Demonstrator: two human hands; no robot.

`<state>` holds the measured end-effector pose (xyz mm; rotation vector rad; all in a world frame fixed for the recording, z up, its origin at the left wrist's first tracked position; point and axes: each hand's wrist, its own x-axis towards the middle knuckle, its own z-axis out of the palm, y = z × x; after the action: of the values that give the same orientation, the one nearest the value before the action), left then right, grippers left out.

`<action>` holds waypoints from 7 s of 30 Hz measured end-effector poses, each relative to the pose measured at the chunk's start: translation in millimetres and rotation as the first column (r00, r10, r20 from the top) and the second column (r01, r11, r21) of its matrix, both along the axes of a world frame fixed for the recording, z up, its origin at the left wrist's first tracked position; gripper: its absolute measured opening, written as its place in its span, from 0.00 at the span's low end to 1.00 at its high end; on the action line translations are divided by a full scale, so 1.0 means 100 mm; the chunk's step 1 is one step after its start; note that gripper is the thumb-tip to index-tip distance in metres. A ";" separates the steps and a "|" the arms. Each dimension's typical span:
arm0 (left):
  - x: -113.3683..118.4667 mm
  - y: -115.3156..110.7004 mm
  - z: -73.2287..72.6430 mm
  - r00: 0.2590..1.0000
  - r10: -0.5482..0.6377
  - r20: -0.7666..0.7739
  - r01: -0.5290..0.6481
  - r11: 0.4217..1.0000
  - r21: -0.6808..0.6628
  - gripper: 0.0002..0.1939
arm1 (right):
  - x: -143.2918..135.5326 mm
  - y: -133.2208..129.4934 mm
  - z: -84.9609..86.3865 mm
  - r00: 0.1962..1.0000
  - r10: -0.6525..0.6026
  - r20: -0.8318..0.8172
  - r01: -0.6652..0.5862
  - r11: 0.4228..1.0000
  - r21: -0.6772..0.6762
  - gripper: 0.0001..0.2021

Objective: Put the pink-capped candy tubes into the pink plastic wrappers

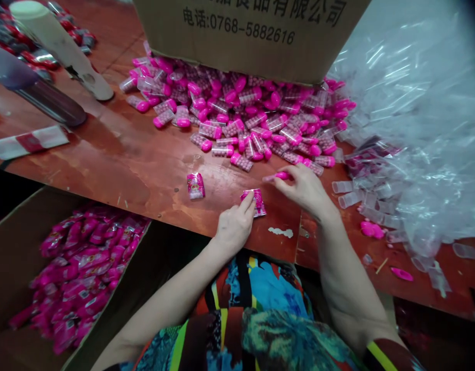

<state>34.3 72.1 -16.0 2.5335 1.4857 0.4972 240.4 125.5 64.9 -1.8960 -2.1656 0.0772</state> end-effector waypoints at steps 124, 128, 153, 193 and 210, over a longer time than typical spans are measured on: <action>-0.01 -0.10 0.33 0.059 0.823 0.565 0.518 0.458 -0.722 0.17 | -0.59 -1.11 -0.63 -0.041 -0.325 -0.945 -0.168 0.935 -0.314 0.26; -0.01 -0.09 0.32 -0.005 0.856 0.517 0.482 0.455 -0.749 0.17 | -0.56 -1.08 -0.59 -0.187 -0.368 -0.911 -0.204 0.922 -0.331 0.25; 0.10 -0.22 0.29 -0.017 0.818 0.574 0.484 0.510 -0.712 0.21 | -0.60 -1.22 -0.77 0.569 -0.138 -0.811 0.190 0.981 -0.033 0.27; -0.01 -0.22 0.28 0.176 0.750 0.638 0.631 0.412 -0.658 0.15 | -0.56 -1.24 -0.65 0.295 -0.101 -0.950 -0.141 0.979 -0.147 0.28; 0.05 -0.29 0.30 0.130 0.781 0.611 0.505 0.478 -0.718 0.19 | -0.68 -1.22 -0.71 0.295 -0.135 -0.946 0.017 0.991 -0.136 0.21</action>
<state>39.7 42.6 13.7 0.5860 0.8983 0.8824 171.9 3.0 -5.8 -1.3227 -1.1757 1.0532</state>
